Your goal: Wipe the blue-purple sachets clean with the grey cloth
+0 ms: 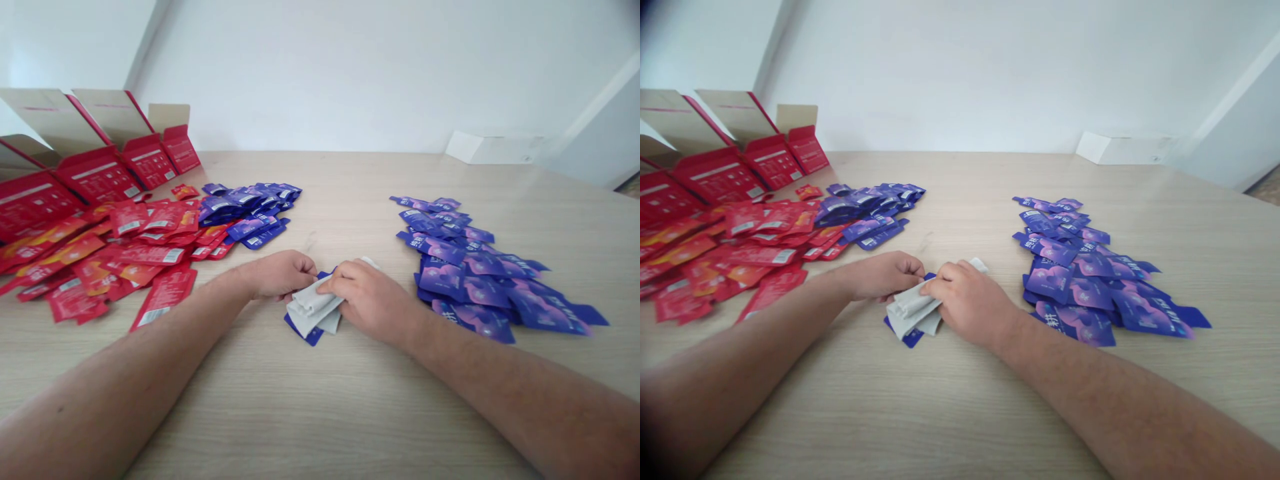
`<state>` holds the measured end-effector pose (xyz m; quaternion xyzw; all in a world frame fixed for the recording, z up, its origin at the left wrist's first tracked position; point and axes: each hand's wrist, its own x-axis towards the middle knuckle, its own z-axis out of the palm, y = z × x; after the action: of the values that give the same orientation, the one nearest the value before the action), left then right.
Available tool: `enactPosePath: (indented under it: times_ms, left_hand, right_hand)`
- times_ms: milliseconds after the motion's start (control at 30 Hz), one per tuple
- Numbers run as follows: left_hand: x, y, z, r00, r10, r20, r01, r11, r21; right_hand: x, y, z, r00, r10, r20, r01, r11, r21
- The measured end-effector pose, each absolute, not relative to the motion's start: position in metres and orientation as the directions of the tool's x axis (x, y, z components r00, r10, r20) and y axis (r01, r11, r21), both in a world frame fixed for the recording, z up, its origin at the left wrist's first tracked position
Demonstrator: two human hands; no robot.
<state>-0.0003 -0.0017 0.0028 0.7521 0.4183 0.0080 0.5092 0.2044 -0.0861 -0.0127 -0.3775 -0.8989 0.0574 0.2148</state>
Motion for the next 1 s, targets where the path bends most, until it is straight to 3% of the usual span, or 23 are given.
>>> enactPosePath:
  times_ms: [200, 400, 600, 767, 1000]
  left_hand:
    - [0.0005, -0.0020, 0.0047, 0.657, 0.620, -0.430, 0.630, -0.136, 0.765]
    - [-0.0003, -0.0024, 0.0029, 0.644, 0.647, -0.408, 0.621, -0.130, 0.773]
    - [-0.0004, -0.0018, 0.0030, 0.656, 0.623, -0.427, 0.624, -0.128, 0.771]
    - [-0.0003, -0.0020, 0.0028, 0.650, 0.637, -0.414, 0.619, -0.128, 0.775]
    - [-0.0006, -0.0015, 0.0028, 0.664, 0.616, -0.423, 0.618, -0.135, 0.774]
  right_hand:
    - [0.1994, -0.0912, -0.0127, -0.716, 0.607, 0.344, 0.552, 0.794, -0.252]
    - [0.2045, -0.0858, -0.0132, -0.614, 0.717, 0.330, 0.671, 0.695, -0.259]
    - [0.2001, -0.0910, -0.0121, -0.717, 0.611, 0.336, 0.558, 0.792, -0.248]
    - [0.2041, -0.0867, -0.0125, -0.626, 0.702, 0.338, 0.659, 0.709, -0.250]
    - [0.2018, -0.0895, -0.0124, -0.701, 0.634, 0.326, 0.586, 0.773, -0.244]
